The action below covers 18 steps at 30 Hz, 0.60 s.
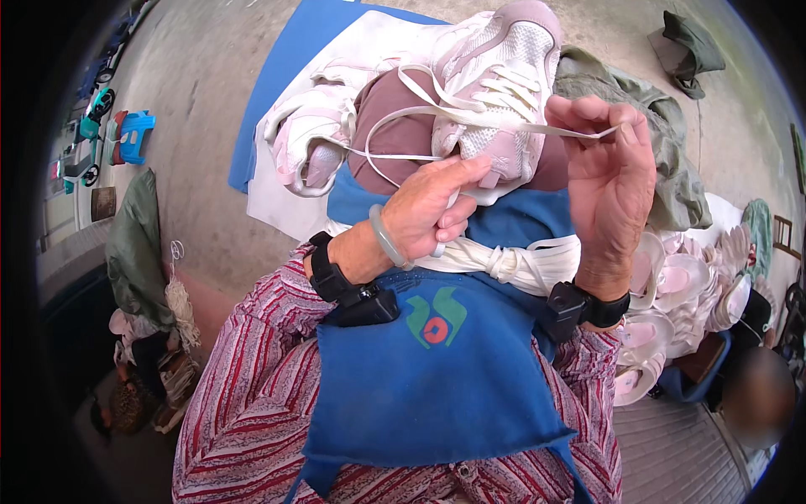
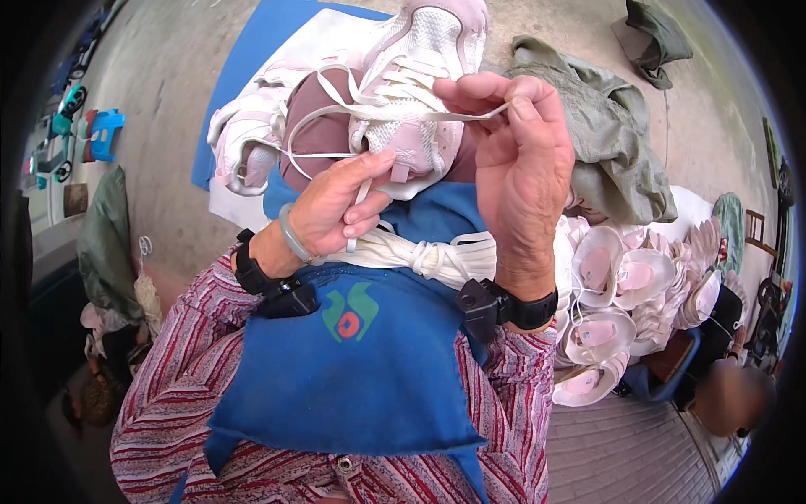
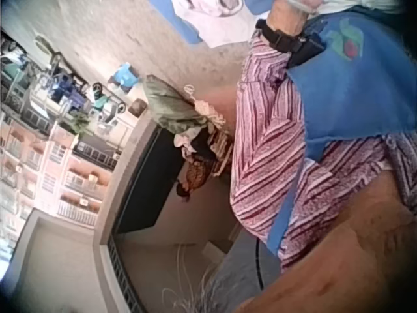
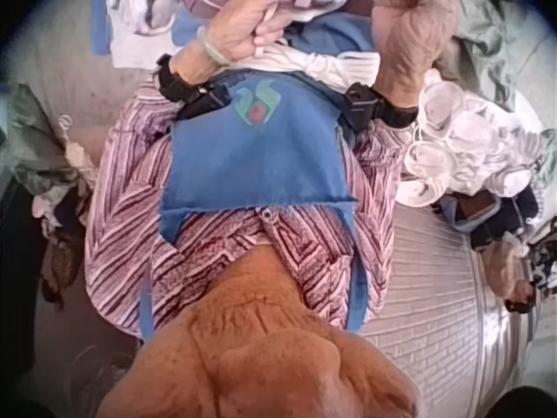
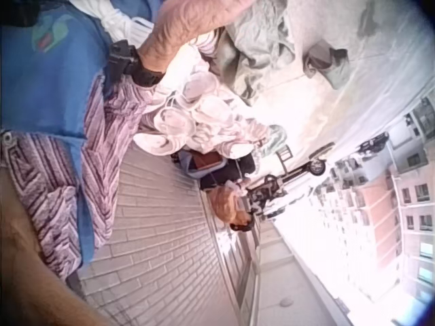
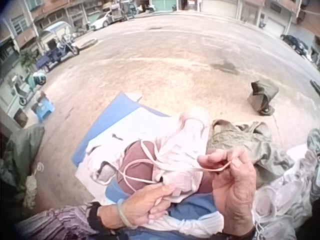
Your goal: The recorder is lacing a pair of pink and white sneakers.
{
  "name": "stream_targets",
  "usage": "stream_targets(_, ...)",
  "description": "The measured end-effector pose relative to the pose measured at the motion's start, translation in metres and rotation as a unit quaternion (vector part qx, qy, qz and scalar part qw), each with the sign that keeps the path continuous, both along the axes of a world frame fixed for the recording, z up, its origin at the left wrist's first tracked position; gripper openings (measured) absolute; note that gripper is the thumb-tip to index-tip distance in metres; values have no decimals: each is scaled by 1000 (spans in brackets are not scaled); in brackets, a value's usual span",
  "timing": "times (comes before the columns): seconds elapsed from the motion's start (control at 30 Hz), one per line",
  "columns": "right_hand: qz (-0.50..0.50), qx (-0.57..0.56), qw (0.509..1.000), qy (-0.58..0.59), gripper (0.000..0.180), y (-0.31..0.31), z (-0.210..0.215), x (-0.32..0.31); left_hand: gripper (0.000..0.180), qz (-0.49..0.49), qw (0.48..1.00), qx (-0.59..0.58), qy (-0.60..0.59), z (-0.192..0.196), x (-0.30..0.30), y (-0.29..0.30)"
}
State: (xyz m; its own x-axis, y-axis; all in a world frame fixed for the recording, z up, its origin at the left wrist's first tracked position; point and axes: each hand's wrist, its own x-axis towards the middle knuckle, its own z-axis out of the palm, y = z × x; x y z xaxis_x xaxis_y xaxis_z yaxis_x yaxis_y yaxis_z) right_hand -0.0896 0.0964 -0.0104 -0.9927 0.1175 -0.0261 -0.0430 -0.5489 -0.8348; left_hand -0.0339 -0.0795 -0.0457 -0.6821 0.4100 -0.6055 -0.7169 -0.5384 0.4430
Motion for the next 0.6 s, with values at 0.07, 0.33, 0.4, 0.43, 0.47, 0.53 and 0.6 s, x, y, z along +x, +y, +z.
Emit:
stream_targets(0.07, 221, -86, 971, 23, 12, 2, -11, 1, 25, -16, 1000, 9, 20, -2, 0, -3)
stream_targets(0.33, 43, -248, 965, 70, 15, 201, 7, -15, 24, -2, 1000, -6, 1, 0, -1, -1)
stream_targets(0.4, -28, -272, 959, 75, 20, 271, 0, -3, 25, 10, 1000, -9, -6, 0, 1, -3)
stream_targets(0.43, -91, -269, 957, 57, 22, 297, -4, 7, 25, -1, 1000, -18, 1, -1, 2, -4)
stream_targets(0.47, -92, -267, 957, 58, 22, 326, -14, 17, 27, -17, 1000, -25, 8, -2, 2, -4)
stream_targets(0.53, -167, -303, 937, 48, 24, 369, -37, 31, 28, -35, 999, -25, 17, -1, 0, -5)
stream_targets(0.6, -156, -243, 956, 46, 24, 370, -60, 33, 29, -52, 998, -28, 26, 2, 0, -9)
